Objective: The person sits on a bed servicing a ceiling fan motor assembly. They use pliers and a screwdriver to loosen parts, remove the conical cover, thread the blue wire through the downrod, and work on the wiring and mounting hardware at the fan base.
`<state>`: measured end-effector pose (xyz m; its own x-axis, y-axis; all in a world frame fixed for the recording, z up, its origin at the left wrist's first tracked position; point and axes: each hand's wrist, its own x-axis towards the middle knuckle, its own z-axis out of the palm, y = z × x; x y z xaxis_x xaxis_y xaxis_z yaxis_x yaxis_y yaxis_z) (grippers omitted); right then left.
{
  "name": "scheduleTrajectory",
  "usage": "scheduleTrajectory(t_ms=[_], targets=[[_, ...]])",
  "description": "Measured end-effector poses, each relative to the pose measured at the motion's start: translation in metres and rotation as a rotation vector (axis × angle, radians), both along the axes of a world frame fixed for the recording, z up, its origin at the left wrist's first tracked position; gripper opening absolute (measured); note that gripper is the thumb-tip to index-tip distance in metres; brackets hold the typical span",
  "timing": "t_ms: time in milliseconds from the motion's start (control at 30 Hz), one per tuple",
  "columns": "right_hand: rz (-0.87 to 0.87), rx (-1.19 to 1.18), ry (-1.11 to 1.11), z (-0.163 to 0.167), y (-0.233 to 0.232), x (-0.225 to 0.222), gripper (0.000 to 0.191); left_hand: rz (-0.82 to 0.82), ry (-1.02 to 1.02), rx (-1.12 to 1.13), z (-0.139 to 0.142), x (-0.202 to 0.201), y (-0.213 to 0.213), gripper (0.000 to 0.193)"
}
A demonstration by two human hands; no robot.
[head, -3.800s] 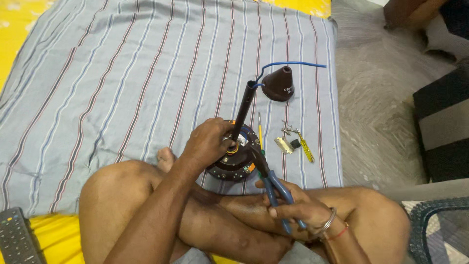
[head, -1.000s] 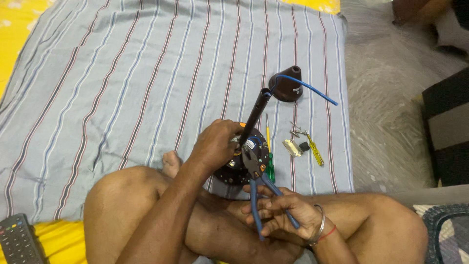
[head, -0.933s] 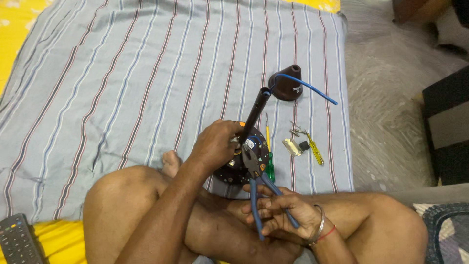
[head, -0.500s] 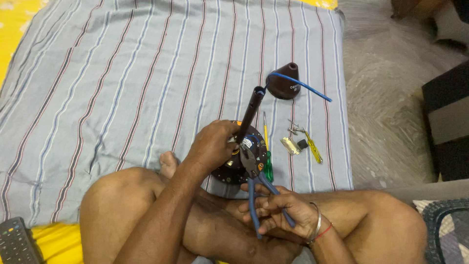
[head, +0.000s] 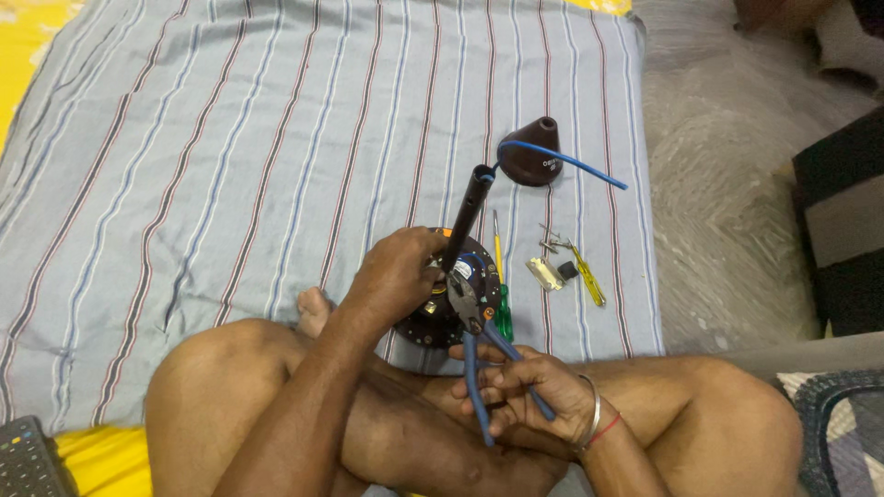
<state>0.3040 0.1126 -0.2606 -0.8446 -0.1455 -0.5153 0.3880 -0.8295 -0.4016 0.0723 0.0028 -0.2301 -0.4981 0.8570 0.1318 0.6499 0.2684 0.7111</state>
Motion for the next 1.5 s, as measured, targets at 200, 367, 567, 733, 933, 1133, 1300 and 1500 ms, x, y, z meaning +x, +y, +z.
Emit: scheduleTrajectory(t_ms=[200, 367, 567, 733, 933, 1133, 1300, 1500], targets=[[0.004, 0.051, -0.005, 0.002, -0.001, -0.001, 0.061, -0.019, -0.061, -0.035, 0.01, 0.0, -0.002, 0.03], [0.021, 0.268, -0.116, 0.008, -0.006, -0.005, 0.062, -0.04, -0.016, 0.004, 0.014, 0.002, -0.004, 0.023], [0.035, 0.613, -0.243, -0.001, -0.013, -0.008, 0.051, -0.03, -0.008, 0.001, 0.013, 0.004, -0.003, 0.024], [0.121, 1.09, -0.332, -0.009, -0.022, -0.013, 0.026, -0.054, 0.016, 0.047, 0.016, 0.001, -0.005, 0.025], [0.019, 0.346, -0.24, 0.011, -0.01, -0.002, 0.053, -0.069, -0.041, 0.049, 0.018, -0.001, -0.008, 0.022], [0.005, 0.095, -0.056, 0.01, -0.01, -0.002, 0.06, -0.06, -0.06, 0.051, 0.014, -0.004, -0.007, 0.025], [-0.015, -0.045, 0.004, 0.002, -0.009, 0.001, 0.058, -0.06, -0.036, 0.055, 0.012, -0.005, -0.007, 0.026], [-0.024, -0.068, 0.004, -0.005, -0.012, 0.0, 0.057, -0.056, -0.058, 0.036, 0.014, -0.005, -0.006, 0.029]])
